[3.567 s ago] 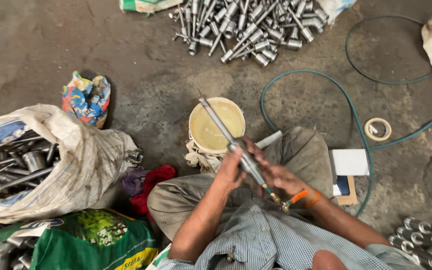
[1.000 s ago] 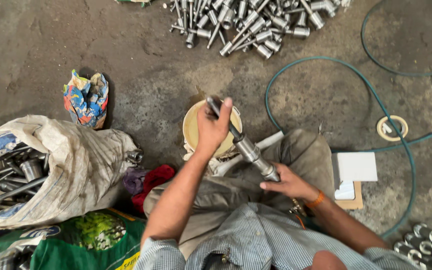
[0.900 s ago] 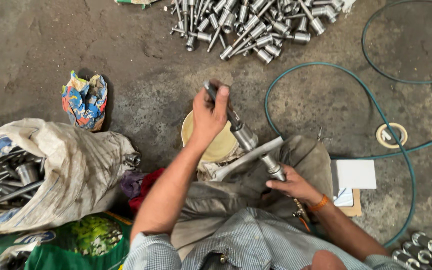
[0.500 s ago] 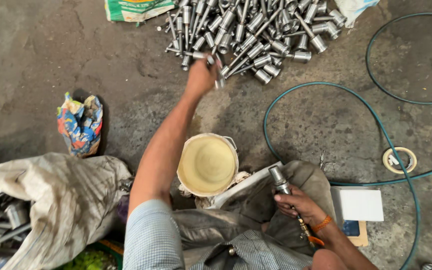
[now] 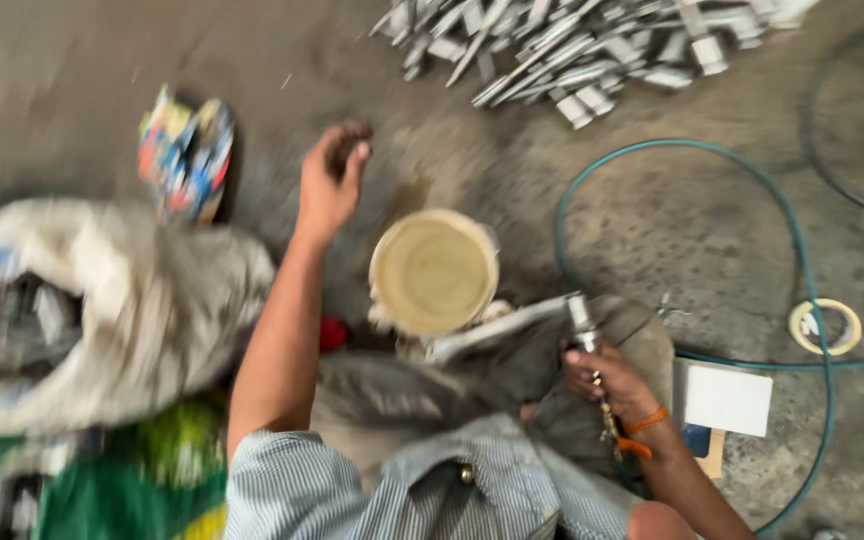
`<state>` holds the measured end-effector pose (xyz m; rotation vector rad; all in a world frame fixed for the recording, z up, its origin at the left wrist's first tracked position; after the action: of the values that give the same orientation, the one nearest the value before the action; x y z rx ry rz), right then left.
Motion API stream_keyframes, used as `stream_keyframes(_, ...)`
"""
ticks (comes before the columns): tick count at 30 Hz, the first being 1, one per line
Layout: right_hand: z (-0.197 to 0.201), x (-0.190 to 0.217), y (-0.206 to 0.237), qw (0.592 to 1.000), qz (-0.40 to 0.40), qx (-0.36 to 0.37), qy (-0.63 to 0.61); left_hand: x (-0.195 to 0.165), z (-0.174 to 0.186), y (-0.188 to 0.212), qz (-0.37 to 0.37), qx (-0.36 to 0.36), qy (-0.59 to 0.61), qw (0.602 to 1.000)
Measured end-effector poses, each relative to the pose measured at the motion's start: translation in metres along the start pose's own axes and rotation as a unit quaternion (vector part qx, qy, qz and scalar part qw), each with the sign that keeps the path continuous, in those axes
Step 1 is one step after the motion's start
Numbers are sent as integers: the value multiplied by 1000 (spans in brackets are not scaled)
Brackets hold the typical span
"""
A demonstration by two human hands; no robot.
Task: The person sits on the floor and repeatedly cleans cylindrical metal parts using a handheld pneumatic tool. They pick up each part, apply the tool to its surface, and then place it into a nearby sack. The process is repeated for multiple parts throughout the clip.
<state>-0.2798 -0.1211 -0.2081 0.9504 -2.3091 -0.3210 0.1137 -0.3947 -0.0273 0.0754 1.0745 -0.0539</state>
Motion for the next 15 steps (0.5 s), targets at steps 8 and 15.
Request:
stream_keyframes(8,4,-13,13,999,4,36,15,108,72,428,156,-285,-26,945)
stream_keyframes(15,-19,-18,15,996,-8,34,79,171,38,663,334,-127,-43,933)
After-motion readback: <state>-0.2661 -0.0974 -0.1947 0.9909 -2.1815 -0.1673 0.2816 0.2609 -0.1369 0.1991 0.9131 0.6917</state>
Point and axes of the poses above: each hand's wrist, its own y-axis away from the middle knuckle, its own z-axis out of the back of the hand, x = y × z, the point moved 1 cm from there along -y, towards the middle knuckle, and after that the axes turned 5 degrees about x, right-handed, at the moved point
